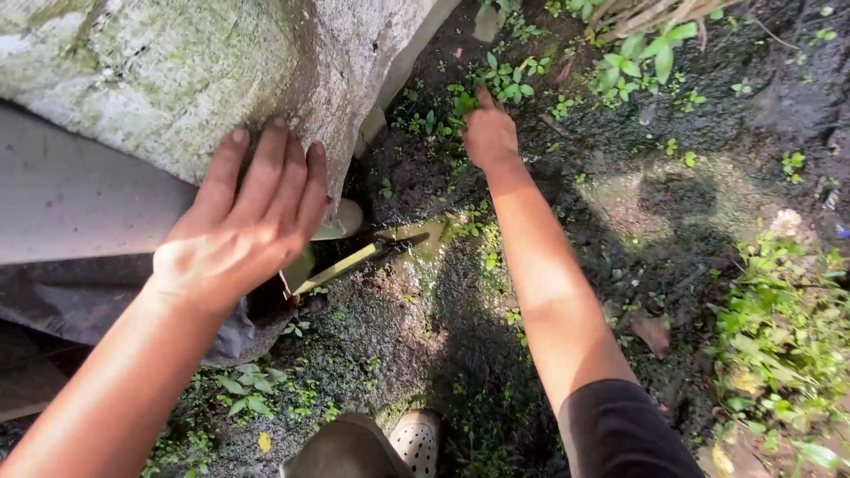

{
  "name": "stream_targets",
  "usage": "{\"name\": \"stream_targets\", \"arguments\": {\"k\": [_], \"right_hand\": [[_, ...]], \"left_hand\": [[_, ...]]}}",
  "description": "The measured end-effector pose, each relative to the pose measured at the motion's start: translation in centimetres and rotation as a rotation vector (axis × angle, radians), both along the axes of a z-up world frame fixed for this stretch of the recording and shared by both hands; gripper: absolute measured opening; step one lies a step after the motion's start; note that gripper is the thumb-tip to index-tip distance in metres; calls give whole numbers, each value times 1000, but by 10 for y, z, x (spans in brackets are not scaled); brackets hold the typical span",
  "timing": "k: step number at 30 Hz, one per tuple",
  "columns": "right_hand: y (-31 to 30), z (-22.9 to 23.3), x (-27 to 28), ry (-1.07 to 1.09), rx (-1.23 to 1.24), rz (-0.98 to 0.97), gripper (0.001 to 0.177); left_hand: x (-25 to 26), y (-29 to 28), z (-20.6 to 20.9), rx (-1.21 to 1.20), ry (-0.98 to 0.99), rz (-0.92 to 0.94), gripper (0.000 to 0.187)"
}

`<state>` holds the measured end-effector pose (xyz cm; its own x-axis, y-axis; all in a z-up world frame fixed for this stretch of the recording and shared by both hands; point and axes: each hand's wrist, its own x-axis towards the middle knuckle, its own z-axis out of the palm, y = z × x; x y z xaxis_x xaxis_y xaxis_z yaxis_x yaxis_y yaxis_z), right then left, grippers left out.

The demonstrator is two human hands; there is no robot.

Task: Manually removing small weeds and debris from a muddy patch of ground.

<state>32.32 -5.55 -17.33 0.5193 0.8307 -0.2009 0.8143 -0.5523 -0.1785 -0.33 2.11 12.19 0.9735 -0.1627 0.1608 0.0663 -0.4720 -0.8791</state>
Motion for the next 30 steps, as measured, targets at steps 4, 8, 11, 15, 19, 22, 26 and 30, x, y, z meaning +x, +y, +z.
{"name": "stream_targets", "arguments": {"k": [4,8,11,15,19,22,26,30], "right_hand": [[12,-33,2,131,53,-53,23],[4,-34,-12,234,183,-120,35],[-15,13,-41,407,176,-85,31],[-48,25,-58,380,256,110,23],[-70,44,-58,341,-62,84,32],[-79,41,-33,293,92,3,23],[-68,5,15,130,240,-105,56],[-40,14,33,81,236,-148,35]], "left_hand": [[2,-2,4,12,1,5,24],[4,0,2,16,-23,-24,25],[4,-4,4,0,-38,-24,40],[-1,-7,1,-32,-40,-17,45],[-1,-8,0,-68,4,-19,51],[1,-9,1,-66,-11,-26,52],[2,-9,3,-107,8,-23,51],[3,-6,3,-140,7,-34,48]]}}
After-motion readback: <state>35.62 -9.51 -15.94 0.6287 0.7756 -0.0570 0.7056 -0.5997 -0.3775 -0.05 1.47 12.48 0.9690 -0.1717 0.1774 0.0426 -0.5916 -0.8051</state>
